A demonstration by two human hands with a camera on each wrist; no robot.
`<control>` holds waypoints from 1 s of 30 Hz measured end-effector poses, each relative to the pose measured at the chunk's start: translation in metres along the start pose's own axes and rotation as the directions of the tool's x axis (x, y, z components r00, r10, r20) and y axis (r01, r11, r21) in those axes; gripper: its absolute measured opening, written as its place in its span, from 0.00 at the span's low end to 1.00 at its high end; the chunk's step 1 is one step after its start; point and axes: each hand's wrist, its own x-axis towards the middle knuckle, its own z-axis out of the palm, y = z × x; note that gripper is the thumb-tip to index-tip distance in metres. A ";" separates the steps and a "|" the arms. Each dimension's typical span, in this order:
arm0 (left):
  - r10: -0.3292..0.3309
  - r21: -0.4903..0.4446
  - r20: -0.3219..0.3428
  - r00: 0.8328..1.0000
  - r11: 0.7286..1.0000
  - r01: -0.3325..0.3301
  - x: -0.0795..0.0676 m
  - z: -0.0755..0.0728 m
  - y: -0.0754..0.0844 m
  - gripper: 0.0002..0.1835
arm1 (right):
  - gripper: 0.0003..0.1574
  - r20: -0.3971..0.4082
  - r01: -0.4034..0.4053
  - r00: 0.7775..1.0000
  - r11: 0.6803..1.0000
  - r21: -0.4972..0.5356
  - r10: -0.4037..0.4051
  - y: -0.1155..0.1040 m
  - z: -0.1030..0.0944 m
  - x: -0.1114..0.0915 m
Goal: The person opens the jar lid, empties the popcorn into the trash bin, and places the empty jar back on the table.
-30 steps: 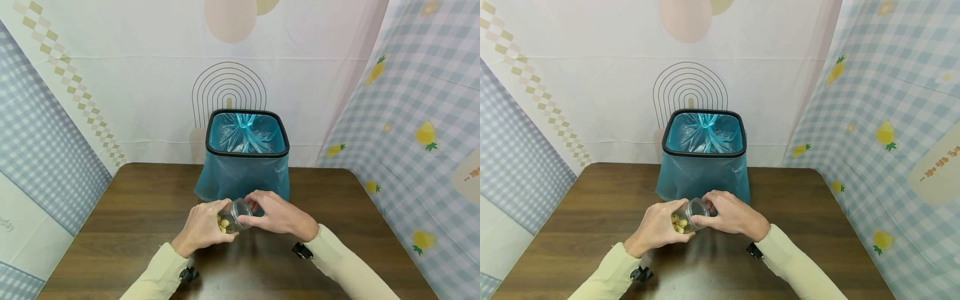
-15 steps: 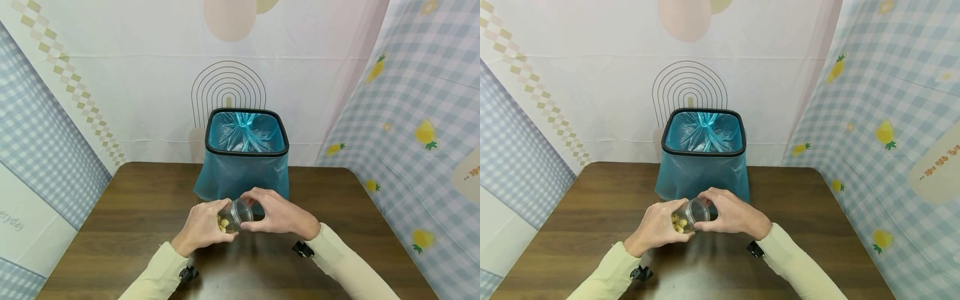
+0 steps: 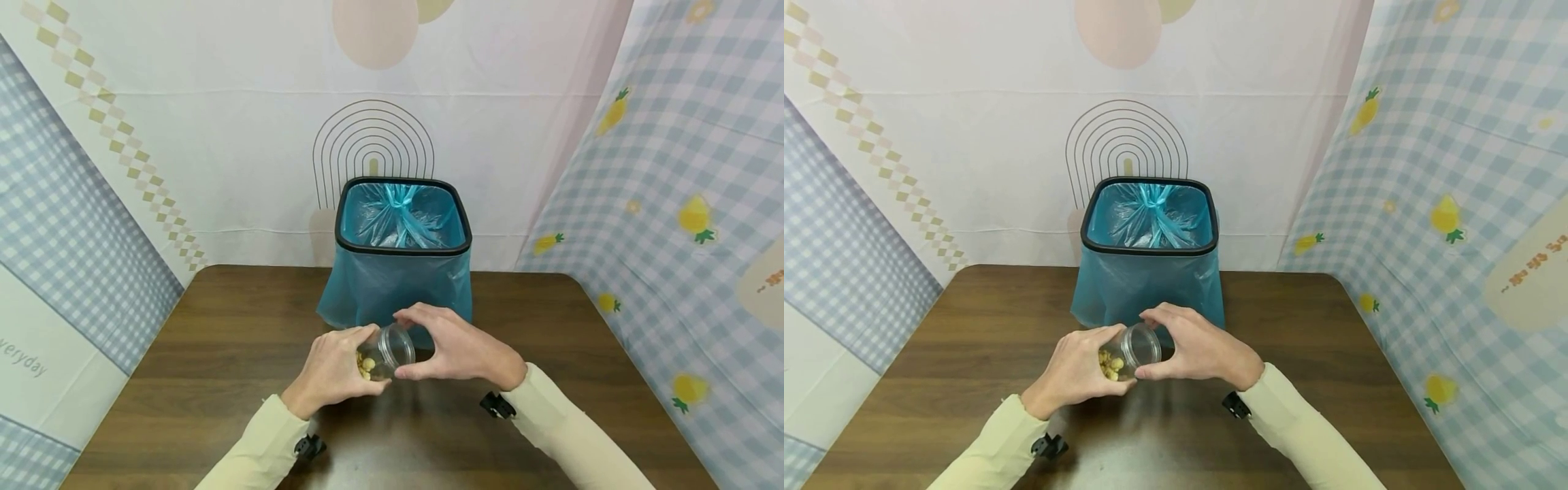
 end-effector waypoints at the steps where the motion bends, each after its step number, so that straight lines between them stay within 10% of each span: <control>1: 0.001 -0.003 0.001 1.000 1.000 -0.001 0.000 0.000 0.000 0.39 | 0.49 -0.005 -0.024 1.000 1.000 0.000 0.024 -0.001 0.000 0.000; 9: 0.004 0.006 0.009 1.000 1.000 -0.004 0.002 -0.001 0.000 0.40 | 0.40 0.010 -0.113 0.994 0.994 -0.005 0.113 -0.002 0.004 0.004; 30: -0.003 0.005 -0.007 1.000 1.000 0.003 0.001 0.000 -0.002 0.39 | 0.53 0.013 0.053 0.999 0.999 -0.006 -0.053 0.001 -0.004 0.000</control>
